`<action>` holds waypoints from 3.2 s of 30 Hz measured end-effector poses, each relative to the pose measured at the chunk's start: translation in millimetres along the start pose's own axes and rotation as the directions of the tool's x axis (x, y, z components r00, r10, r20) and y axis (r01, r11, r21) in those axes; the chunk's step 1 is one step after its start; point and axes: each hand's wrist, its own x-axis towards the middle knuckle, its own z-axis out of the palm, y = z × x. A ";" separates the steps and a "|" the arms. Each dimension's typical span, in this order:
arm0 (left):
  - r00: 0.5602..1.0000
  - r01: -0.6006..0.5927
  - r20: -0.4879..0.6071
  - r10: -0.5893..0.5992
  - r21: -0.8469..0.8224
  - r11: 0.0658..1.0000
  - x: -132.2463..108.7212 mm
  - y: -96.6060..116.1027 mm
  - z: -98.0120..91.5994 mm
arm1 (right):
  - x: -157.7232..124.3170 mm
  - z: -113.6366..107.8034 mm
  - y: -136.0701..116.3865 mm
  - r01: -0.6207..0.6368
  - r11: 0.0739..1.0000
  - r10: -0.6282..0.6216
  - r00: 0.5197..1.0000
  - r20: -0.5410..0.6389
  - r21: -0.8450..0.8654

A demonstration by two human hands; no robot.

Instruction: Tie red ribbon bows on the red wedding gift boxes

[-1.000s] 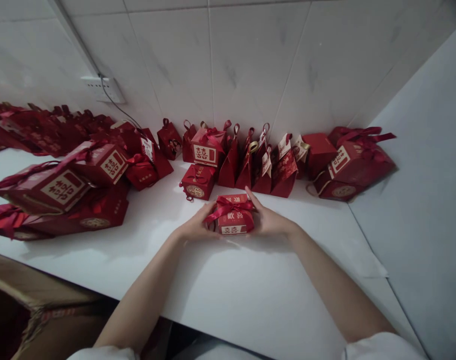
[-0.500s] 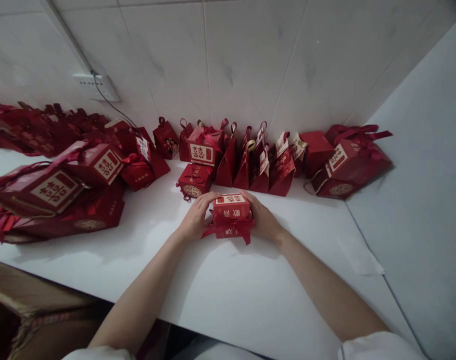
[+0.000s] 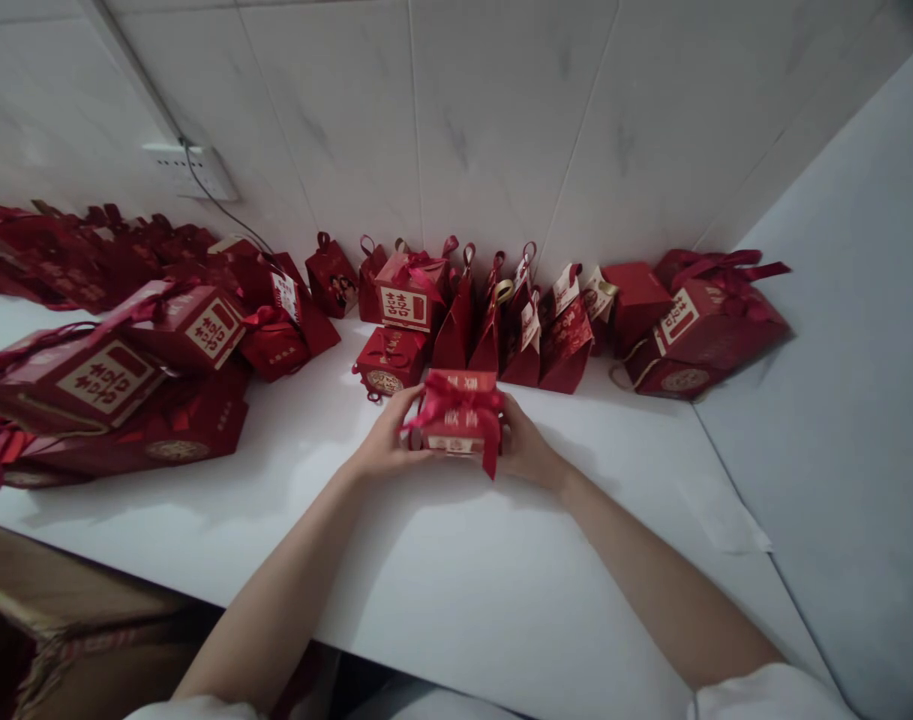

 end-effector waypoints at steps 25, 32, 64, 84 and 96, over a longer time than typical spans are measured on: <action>0.930 0.339 -0.125 -0.346 -0.075 0.938 -0.4 -8.4 20.1 | 14.2 8.7 19.3 -0.128 0.959 0.116 0.991 0.064 0.254; 0.931 0.339 -0.127 -0.342 -0.043 0.940 -0.3 -6.8 18.6 | 14.3 8.6 24.5 -0.120 0.961 0.107 0.992 0.066 0.250; 0.908 0.380 -0.122 -0.400 -0.158 0.911 -0.1 -0.2 17.5 | 10.6 7.2 25.6 -0.095 0.961 0.084 0.995 0.054 0.260; 0.866 0.401 0.167 -0.471 -0.794 0.457 6.0 4.2 30.7 | 5.2 12.7 17.2 -0.011 0.990 0.040 0.978 -0.205 0.139; 0.941 0.313 0.086 -0.326 -0.583 0.750 2.6 11.8 28.4 | 8.0 13.1 30.3 0.041 0.987 -0.034 0.998 -0.047 0.152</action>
